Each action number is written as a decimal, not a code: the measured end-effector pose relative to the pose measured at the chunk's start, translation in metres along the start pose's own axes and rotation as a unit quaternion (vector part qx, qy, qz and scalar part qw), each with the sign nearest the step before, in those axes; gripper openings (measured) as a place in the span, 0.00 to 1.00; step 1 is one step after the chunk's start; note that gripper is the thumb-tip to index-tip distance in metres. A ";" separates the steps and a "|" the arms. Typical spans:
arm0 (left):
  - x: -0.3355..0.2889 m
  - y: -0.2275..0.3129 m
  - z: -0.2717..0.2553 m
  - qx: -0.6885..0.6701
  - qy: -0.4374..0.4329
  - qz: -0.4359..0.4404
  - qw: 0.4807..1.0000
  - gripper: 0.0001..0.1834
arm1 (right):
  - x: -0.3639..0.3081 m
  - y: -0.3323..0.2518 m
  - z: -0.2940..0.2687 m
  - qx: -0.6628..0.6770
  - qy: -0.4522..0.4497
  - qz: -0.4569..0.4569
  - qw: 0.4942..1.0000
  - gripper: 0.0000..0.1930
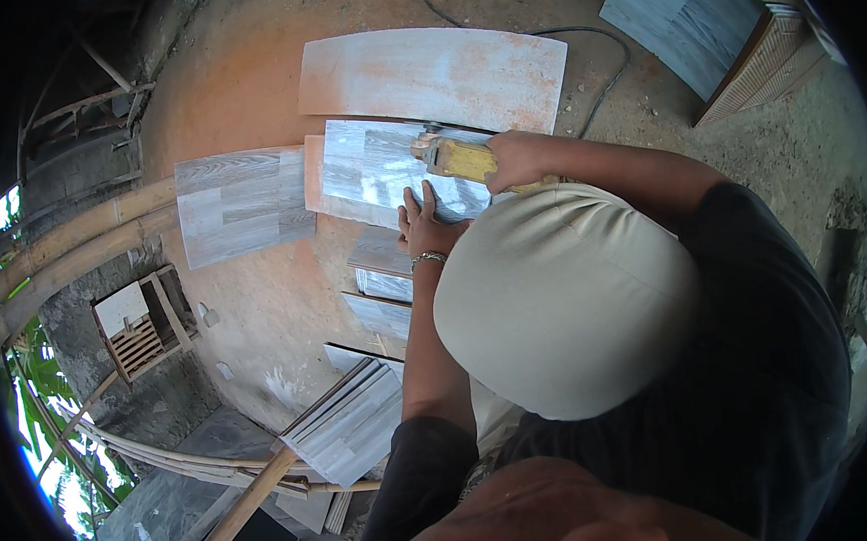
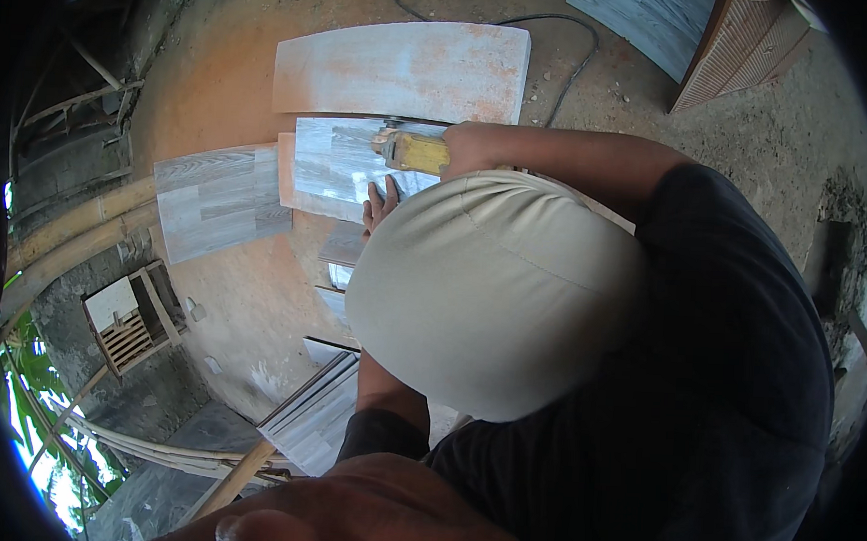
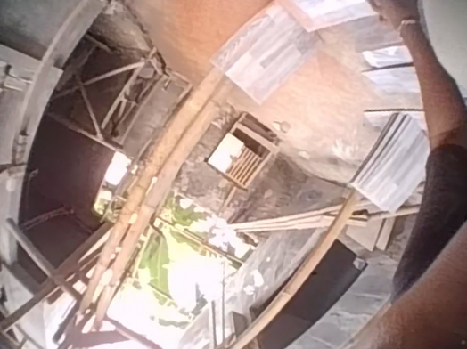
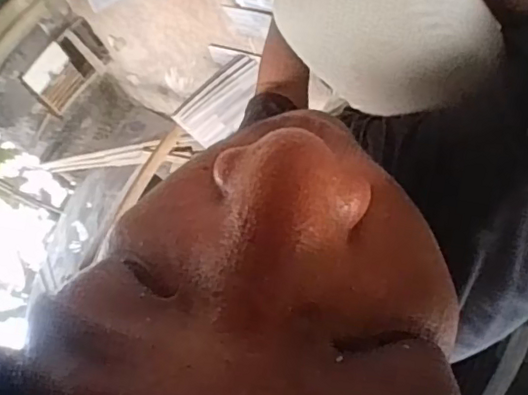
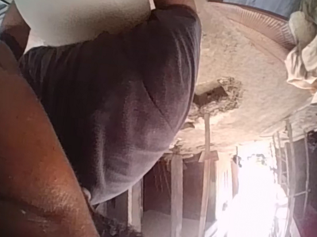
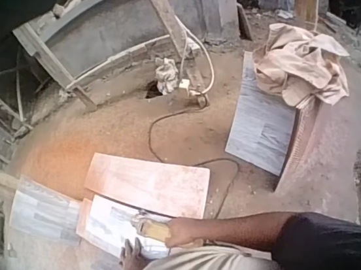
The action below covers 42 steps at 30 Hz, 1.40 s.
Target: Measuring, cutting, and cleaning floor tiles using an angle grinder and a measuring tape.
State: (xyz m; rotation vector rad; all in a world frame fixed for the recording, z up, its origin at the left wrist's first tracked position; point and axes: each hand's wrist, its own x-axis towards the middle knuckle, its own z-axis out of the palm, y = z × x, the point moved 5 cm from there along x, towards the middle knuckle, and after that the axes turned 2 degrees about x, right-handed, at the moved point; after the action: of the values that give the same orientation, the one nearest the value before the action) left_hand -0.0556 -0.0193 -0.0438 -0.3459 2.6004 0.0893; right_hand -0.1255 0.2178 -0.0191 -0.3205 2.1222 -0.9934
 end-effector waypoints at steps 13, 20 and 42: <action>0.003 -0.003 0.005 -0.002 -0.001 -0.003 1.000 0.67 | -0.005 0.006 0.000 0.008 -0.011 0.005 1.000 0.35; 0.002 -0.005 0.007 -0.003 0.011 0.003 1.000 0.67 | -0.009 0.006 -0.002 0.005 -0.002 0.004 1.000 0.35; 0.053 -0.048 0.069 0.072 0.139 0.156 0.975 0.67 | -0.026 0.007 -0.007 0.002 -0.020 0.024 1.000 0.31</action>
State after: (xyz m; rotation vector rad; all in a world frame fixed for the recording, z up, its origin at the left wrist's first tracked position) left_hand -0.0537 -0.0689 -0.1298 0.1148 2.8987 -0.0439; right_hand -0.1123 0.2398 -0.0078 -0.2847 2.0812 -0.9559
